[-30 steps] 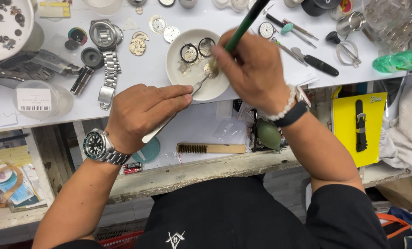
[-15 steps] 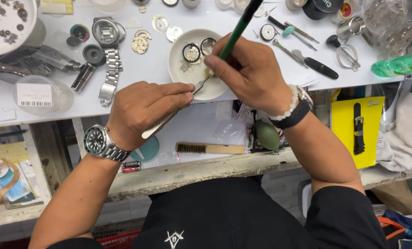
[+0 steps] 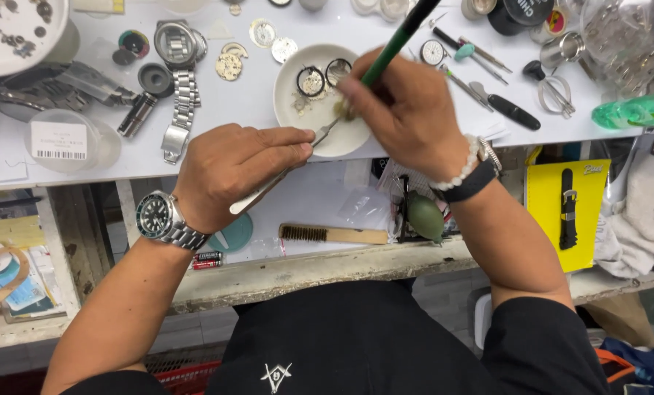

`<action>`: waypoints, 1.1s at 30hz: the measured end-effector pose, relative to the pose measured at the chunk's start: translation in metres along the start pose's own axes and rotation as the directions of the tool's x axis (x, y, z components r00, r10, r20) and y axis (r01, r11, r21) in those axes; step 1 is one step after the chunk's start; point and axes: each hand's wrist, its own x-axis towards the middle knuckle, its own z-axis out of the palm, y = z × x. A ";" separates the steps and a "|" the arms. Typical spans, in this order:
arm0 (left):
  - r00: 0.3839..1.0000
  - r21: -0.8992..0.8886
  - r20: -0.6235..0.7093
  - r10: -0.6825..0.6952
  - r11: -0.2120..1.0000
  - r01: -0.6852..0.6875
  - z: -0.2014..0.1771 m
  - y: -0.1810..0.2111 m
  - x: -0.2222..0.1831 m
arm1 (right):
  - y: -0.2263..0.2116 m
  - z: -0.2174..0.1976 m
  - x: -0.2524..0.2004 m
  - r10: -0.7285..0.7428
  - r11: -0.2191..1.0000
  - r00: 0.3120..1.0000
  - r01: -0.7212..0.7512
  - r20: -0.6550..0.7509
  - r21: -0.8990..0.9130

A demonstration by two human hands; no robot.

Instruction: Cleaning small watch components in a liquid solution using tweezers and a brush at a repair bench.

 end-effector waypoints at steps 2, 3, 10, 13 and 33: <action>1.000 -0.002 0.005 -0.005 1.000 0.005 0.000 0.001 -0.002 | 0.004 0.002 -0.003 -0.019 0.989 0.998 0.010 -0.057 -0.149; 1.000 0.001 0.008 -0.006 1.000 0.006 0.000 0.001 -0.002 | 0.007 0.002 -0.003 -0.053 0.955 0.992 0.017 -0.113 -0.297; 1.000 0.007 -0.002 -0.001 1.000 0.001 0.000 -0.001 -0.001 | 0.005 -0.003 -0.003 -0.070 0.929 0.992 0.026 -0.106 -0.369; 1.000 -0.010 0.000 -0.009 1.000 0.009 0.001 0.001 -0.003 | -0.003 -0.004 -0.007 0.069 0.996 0.996 -0.066 0.051 -0.055; 0.997 0.032 -0.073 -0.015 0.999 0.017 0.005 -0.002 -0.012 | 0.010 0.003 -0.024 0.130 0.981 0.990 -0.137 -0.060 -0.133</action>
